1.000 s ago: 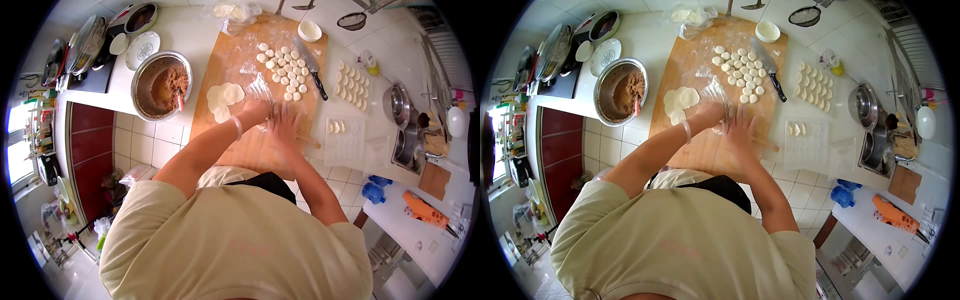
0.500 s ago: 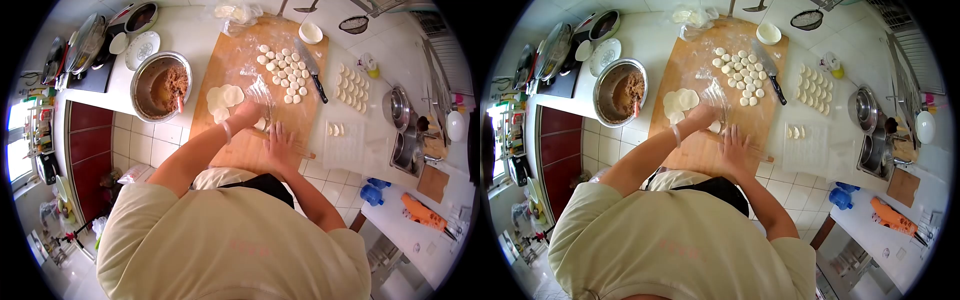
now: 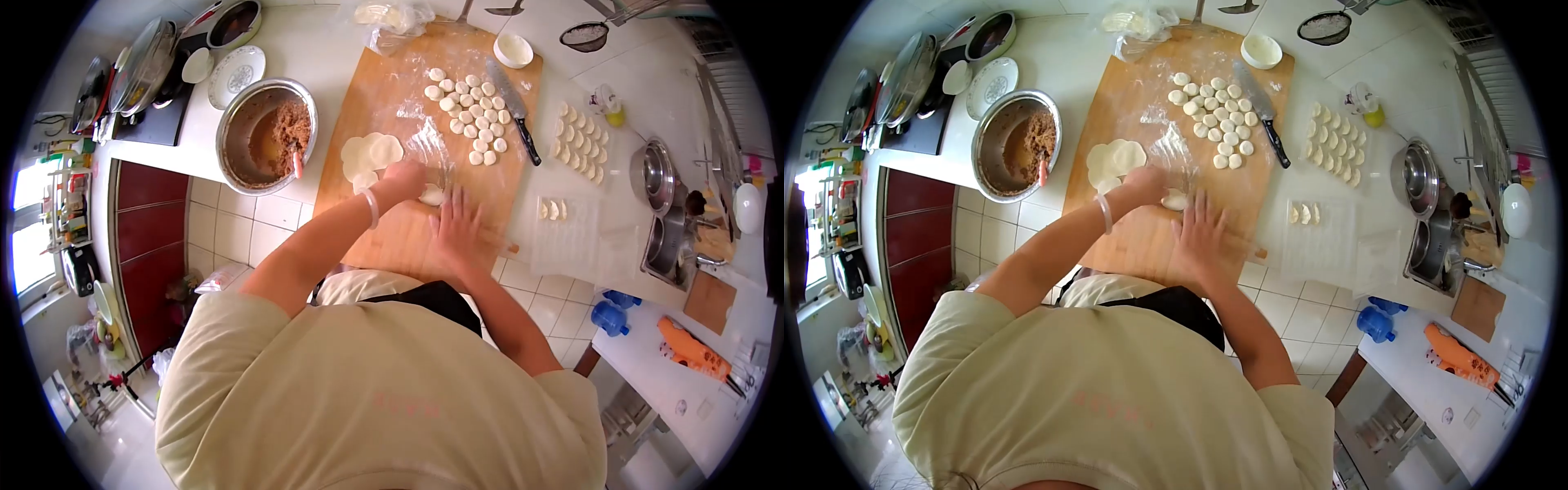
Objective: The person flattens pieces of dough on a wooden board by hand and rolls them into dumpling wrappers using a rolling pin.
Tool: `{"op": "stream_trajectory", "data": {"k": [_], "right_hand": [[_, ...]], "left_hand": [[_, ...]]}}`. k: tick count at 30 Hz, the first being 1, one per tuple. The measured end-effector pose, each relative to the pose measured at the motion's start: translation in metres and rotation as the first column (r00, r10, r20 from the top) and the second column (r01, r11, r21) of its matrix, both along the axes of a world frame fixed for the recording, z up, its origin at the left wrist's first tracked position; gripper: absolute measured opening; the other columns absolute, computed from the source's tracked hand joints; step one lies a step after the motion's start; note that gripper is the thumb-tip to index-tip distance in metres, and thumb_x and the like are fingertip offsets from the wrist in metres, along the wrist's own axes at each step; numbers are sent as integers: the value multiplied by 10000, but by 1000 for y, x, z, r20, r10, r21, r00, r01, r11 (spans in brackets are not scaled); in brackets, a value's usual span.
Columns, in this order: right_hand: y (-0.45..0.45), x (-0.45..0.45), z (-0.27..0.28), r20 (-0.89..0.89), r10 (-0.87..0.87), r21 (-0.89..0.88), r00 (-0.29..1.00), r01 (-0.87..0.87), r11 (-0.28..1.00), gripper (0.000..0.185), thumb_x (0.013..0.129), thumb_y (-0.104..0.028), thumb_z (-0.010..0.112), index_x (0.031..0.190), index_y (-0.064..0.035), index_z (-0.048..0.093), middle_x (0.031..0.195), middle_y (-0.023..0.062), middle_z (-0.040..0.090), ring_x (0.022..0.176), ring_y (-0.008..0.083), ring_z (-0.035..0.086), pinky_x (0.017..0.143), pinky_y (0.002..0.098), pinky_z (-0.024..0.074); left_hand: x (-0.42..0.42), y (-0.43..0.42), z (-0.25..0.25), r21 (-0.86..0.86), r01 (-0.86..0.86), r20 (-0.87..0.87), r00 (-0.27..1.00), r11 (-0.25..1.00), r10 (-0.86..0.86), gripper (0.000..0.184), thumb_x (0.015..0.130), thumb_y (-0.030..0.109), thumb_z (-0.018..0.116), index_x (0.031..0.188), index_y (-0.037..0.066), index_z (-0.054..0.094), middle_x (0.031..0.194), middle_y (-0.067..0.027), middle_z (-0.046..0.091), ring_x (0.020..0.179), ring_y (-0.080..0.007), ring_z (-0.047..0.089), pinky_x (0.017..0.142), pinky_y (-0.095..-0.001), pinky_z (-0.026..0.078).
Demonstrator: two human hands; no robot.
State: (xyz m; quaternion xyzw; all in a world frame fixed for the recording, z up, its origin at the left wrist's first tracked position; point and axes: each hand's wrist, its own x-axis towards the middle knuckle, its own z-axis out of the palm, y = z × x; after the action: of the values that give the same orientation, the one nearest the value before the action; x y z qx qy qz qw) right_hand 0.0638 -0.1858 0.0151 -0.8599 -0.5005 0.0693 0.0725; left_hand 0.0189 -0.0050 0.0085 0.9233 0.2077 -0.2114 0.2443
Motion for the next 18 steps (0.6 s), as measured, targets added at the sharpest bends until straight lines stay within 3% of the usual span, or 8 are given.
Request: {"op": "stream_trajectory", "data": {"k": [4,7,9,10,12,13,15,18], "right_hand": [[22,32,-10,214,8,-43,977,1,999,627,963,-381,496,1481,-55,359,1563,174,304,1473,322,233,1145,660,124],[-1,10,-16,102,-5,32,995,2,999,623,955,-365,510,1478,-59,366,1561,172,310,1474,319,233,1146,658,128],[-28,-17,-11,-40,59,-80,997,-62,995,619,958,-365,502,1479,-59,366,1565,158,311,1477,312,228,1149,657,123],[-22,-12,-10,-40,64,-83,997,-67,994,619,958,-365,502,1479,-59,366,1565,158,311,1477,312,228,1149,657,123],[-1,2,-11,26,14,-9,1000,-14,1000,618,977,-366,474,1490,-48,345,1587,143,281,1483,305,223,1159,652,98],[11,15,-14,26,11,-9,1000,-11,1000,618,977,-366,474,1490,-48,345,1587,143,281,1483,305,223,1159,652,98],[29,43,-15,162,20,-11,987,-19,1000,629,973,-368,482,1490,-39,341,1580,141,295,1477,311,238,1156,655,101],[18,30,-10,131,31,-18,991,-29,999,618,977,-367,474,1488,-43,346,1576,142,302,1477,313,239,1154,654,108]], "left_hand": [[19,-6,3,89,86,-65,995,992,-80,184,849,243,643,989,157,727,974,-101,719,963,-299,689,811,-422,542],[7,0,2,24,18,2,1000,1000,-18,206,854,252,631,1008,151,723,961,-105,717,961,-299,688,813,-423,542],[-7,3,-7,-87,-203,59,976,975,209,216,852,248,635,1026,146,714,969,-104,720,966,-303,688,809,-424,544],[-5,3,-7,-90,-209,58,975,974,214,216,852,248,635,1026,146,714,969,-104,720,966,-303,688,809,-424,544],[-3,0,-2,28,17,-36,999,999,-16,216,854,247,633,1022,130,702,990,-97,719,968,-304,689,800,-426,548],[5,-2,24,-1,17,-67,998,1000,-17,253,855,262,635,1045,105,691,1027,-94,715,981,-303,687,803,-427,551],[21,-3,22,27,13,-64,998,1000,-11,259,857,266,628,1043,100,695,1035,-97,714,983,-300,687,802,-428,551],[19,0,15,43,25,-86,996,999,-21,257,857,270,624,1034,102,706,1041,-101,715,985,-293,688,796,-426,552]]}}
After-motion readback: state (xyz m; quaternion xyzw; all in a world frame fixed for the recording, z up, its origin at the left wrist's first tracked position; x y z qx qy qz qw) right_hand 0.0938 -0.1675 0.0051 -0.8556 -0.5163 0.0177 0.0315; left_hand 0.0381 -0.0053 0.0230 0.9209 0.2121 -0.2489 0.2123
